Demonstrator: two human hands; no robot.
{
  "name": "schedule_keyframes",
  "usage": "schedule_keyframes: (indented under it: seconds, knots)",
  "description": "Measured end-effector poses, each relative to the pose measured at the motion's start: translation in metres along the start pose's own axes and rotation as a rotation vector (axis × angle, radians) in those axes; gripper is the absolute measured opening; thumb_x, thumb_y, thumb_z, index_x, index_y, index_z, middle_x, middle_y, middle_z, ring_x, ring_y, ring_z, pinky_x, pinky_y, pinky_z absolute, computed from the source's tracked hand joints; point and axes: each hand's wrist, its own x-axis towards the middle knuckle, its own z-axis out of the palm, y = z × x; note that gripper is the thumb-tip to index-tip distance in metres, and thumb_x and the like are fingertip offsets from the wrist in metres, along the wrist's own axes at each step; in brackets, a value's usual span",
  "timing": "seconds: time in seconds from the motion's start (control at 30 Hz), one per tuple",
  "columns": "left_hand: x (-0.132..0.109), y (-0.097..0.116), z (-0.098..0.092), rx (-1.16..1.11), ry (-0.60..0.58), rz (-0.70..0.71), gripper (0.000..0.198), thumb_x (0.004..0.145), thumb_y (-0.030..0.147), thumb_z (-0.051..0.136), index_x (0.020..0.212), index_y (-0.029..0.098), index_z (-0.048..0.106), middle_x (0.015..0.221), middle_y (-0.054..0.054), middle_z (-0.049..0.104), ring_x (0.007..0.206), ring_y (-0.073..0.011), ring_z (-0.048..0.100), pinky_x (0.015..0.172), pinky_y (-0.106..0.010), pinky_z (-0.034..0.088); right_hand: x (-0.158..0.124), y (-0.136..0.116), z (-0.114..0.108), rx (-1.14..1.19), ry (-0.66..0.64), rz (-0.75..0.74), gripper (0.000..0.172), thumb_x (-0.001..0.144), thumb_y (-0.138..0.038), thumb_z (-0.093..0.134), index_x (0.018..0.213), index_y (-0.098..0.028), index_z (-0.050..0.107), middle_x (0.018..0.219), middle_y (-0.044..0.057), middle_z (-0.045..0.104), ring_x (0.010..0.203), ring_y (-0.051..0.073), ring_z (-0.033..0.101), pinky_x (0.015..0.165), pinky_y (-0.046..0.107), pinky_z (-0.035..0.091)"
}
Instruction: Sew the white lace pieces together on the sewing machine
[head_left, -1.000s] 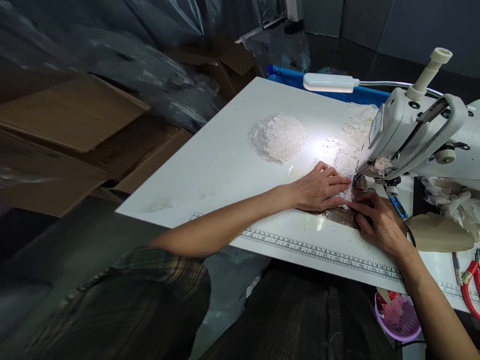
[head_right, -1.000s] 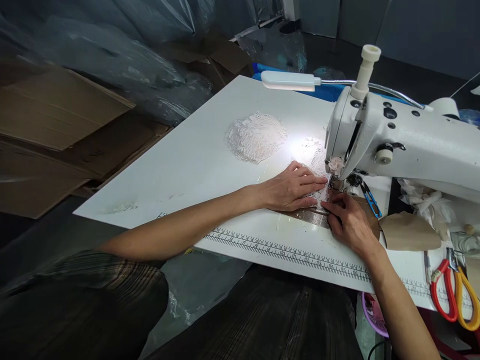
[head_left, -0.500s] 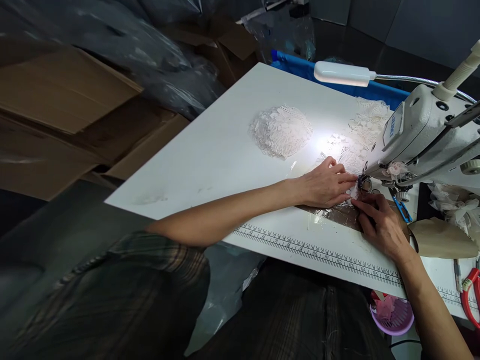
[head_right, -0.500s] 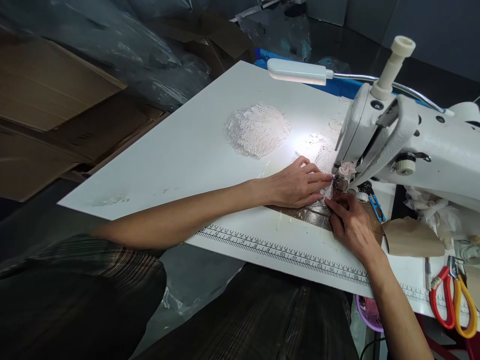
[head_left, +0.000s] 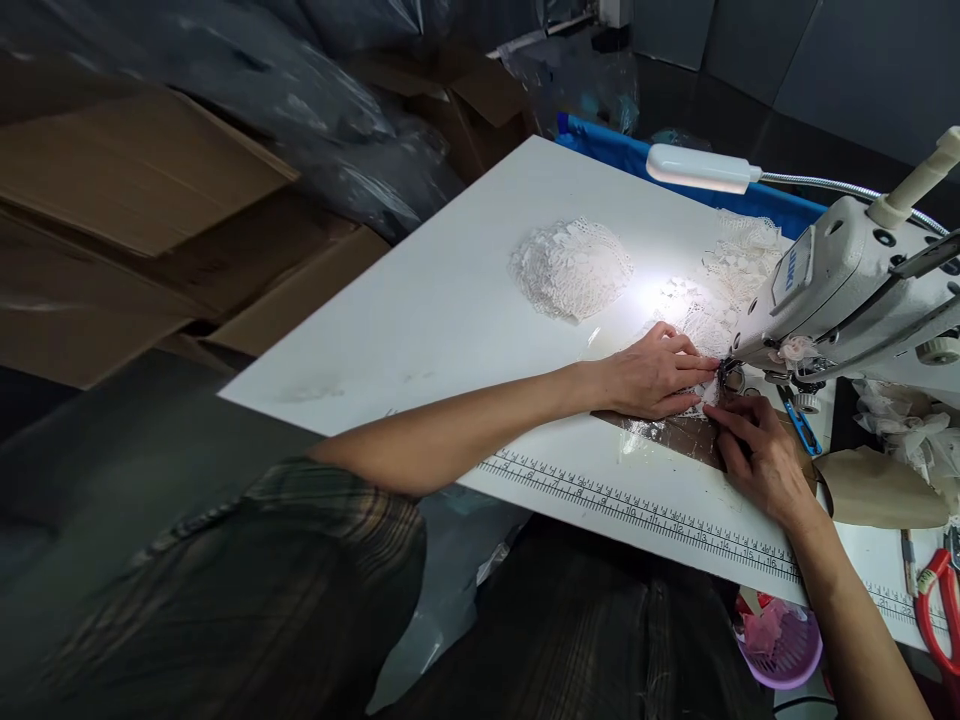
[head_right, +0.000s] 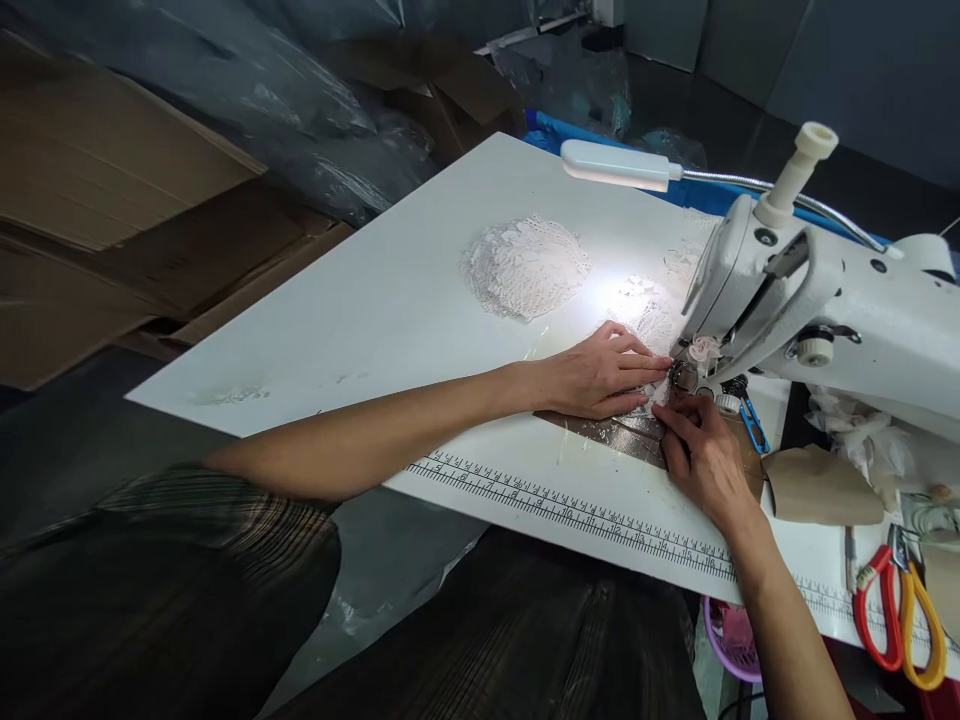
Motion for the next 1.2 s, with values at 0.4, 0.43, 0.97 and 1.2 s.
schedule_keyframes:
  seconds: [0.4,0.43,0.97,1.2]
  knots:
    - [0.001,0.001,0.006,0.08,0.084,0.043,0.035,0.104,0.035,0.043,0.127,0.018,0.064,0.141,-0.011,0.062,0.115,-0.0282,0.061,0.102,-0.046,0.033,0.001,0.002,0.002,0.013,0.006,0.034,0.032,0.094,-0.022,0.05,0.112,-0.027,0.077,0.104,0.008,0.063,0.093,0.02,0.066,0.083,0.038,0.061]
    - [0.001,0.003,0.006,0.099,0.098,0.047,0.034,0.103,0.034,0.044,0.126,0.017,0.064,0.138,-0.013,0.064,0.113,-0.0279,0.061,0.101,-0.046,0.034,0.001,0.002,0.002,0.017,0.006,0.031,0.033,0.095,-0.022,0.05,0.112,-0.027,0.077,0.104,0.008,0.063,0.093,0.02,0.067,0.083,0.037,0.061]
    - [0.001,0.005,0.002,0.072,0.098,0.105,0.027,0.104,0.027,0.046,0.111,0.024,0.071,0.123,-0.006,0.073,0.099,-0.0213,0.066,0.097,-0.044,0.042,0.001,-0.002,-0.002,-0.004,-0.062,0.047,0.035,0.095,-0.021,0.05,0.119,-0.025,0.074,0.107,0.011,0.062,0.088,0.021,0.066,0.076,0.037,0.062]
    - [0.004,0.009,-0.004,0.077,0.031,0.019,0.029,0.104,0.025,0.044,0.114,0.023,0.071,0.126,-0.008,0.071,0.099,-0.0226,0.064,0.09,-0.042,0.043,0.004,0.0,-0.001,-0.057,-0.09,0.073,0.039,0.095,-0.022,0.048,0.125,-0.028,0.071,0.108,0.011,0.064,0.084,0.02,0.066,0.067,0.034,0.062]
